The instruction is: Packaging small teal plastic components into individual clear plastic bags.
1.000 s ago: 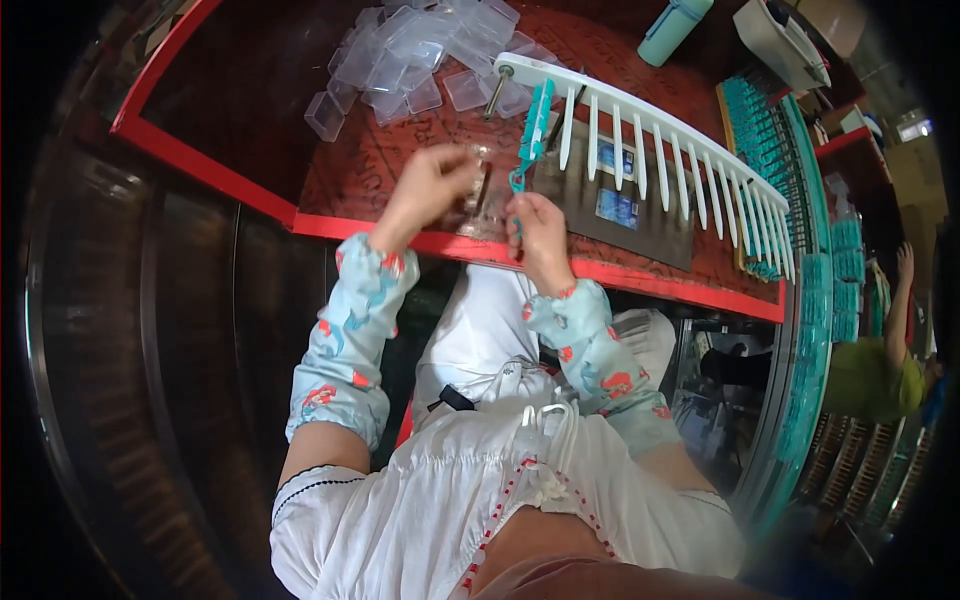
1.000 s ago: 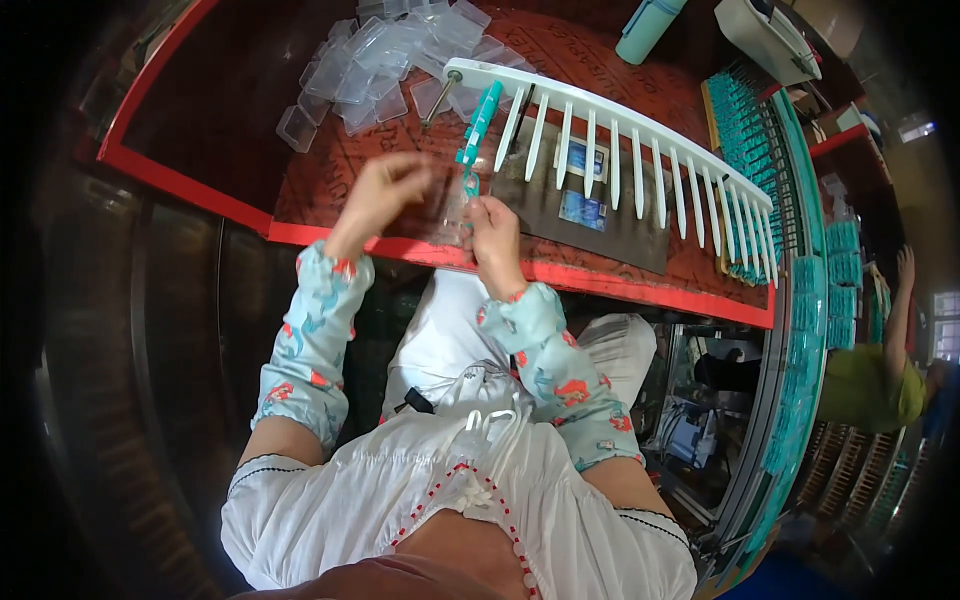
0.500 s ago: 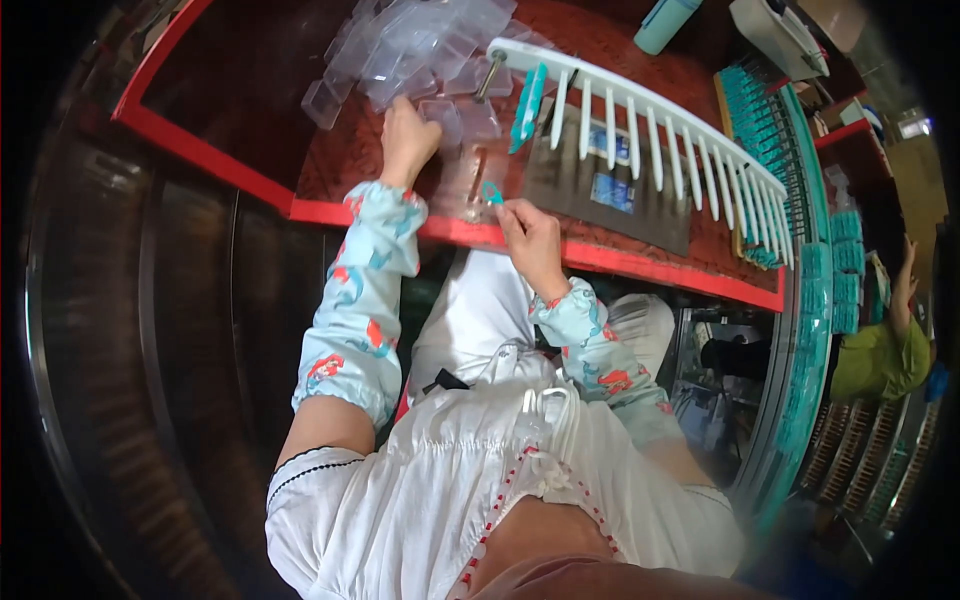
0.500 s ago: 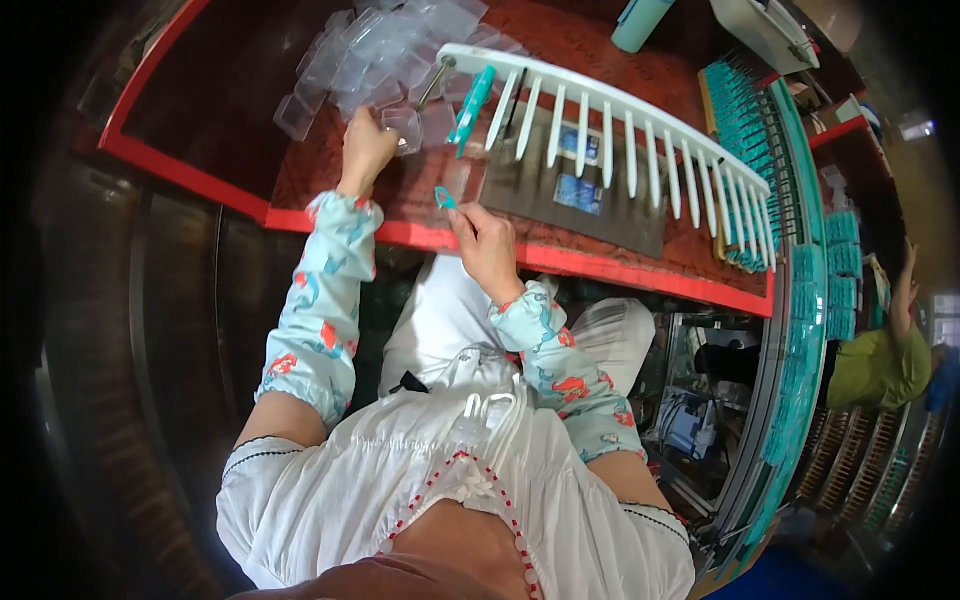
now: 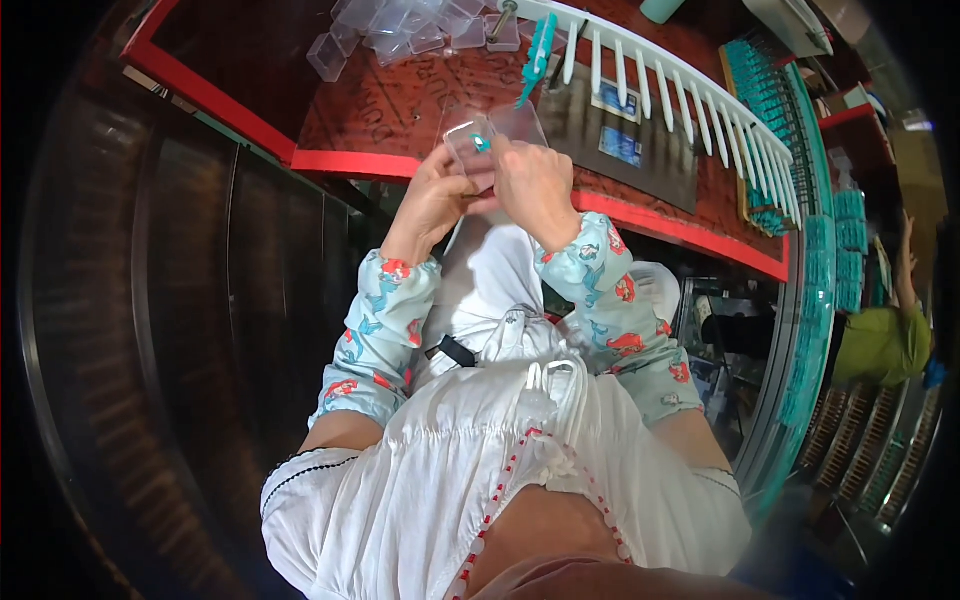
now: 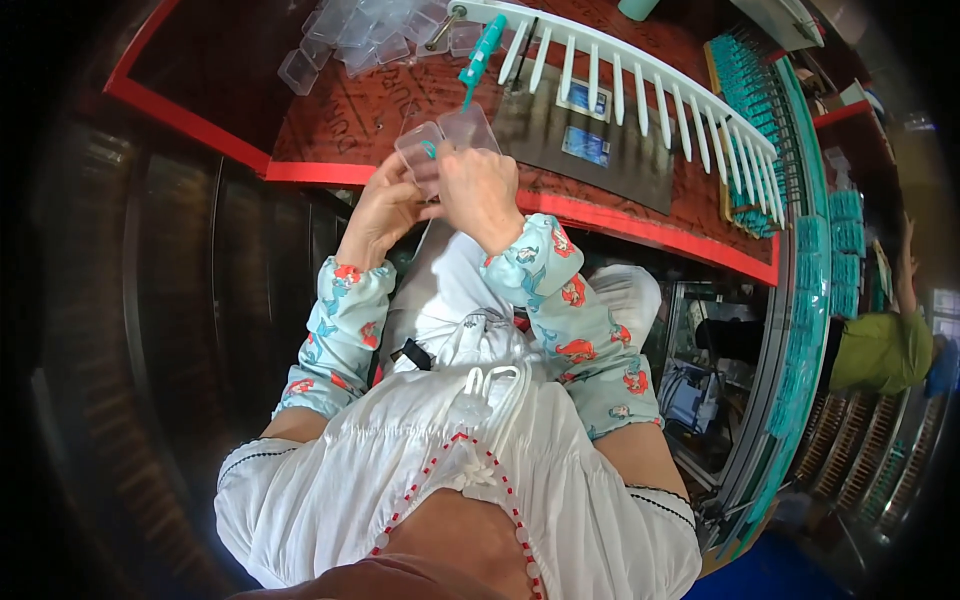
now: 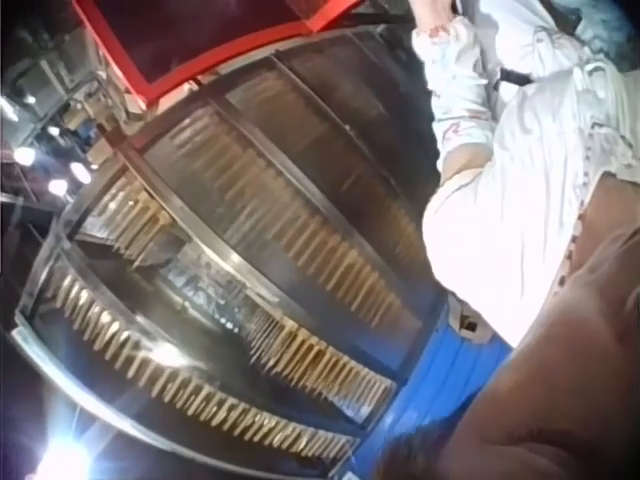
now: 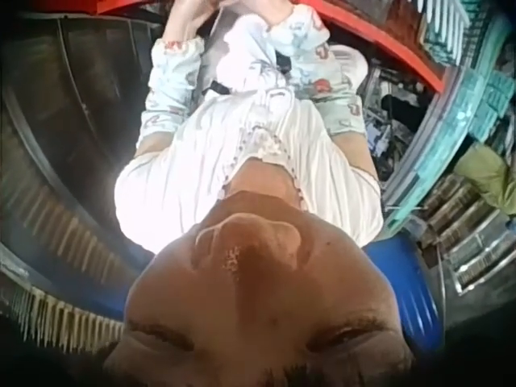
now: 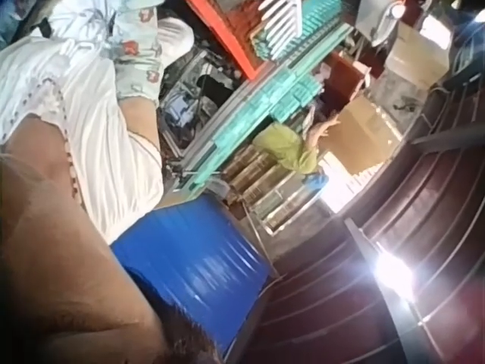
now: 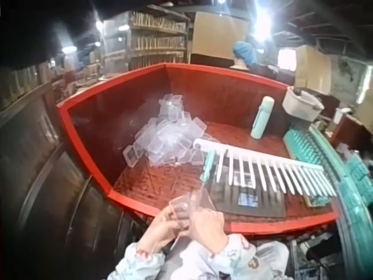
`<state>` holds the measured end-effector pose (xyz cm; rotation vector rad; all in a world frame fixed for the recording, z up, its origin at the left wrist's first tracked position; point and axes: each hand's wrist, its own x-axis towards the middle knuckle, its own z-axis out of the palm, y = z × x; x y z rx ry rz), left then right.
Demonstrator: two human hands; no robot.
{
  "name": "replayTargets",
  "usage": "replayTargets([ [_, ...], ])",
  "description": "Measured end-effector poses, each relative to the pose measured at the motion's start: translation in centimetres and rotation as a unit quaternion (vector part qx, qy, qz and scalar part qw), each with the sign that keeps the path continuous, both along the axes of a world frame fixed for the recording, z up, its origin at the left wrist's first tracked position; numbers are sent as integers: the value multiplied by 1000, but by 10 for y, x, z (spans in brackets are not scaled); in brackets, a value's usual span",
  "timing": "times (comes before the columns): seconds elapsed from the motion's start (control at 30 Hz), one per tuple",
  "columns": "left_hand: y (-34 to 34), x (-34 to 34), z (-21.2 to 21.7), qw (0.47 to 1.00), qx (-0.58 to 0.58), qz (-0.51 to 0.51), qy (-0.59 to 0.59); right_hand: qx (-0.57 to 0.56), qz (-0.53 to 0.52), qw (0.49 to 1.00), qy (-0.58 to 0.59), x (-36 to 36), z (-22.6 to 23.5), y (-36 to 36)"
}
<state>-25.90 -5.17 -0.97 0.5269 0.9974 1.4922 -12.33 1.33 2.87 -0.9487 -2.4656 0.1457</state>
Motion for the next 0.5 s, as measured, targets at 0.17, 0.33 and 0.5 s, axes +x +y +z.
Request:
replayTargets([
  [0.17, -3, 0, 0, 917, 66, -191, -344, 63, 72, 995, -40, 17, 9, -6],
  [0.33, 1, 7, -22, 860, 51, -244, -446, 80, 98, 991, -41, 30, -7, -1],
  [0.5, -15, 32, -40, 863, 2, -207, -461, 33, 138, 989, -38, 35, -3, -7],
])
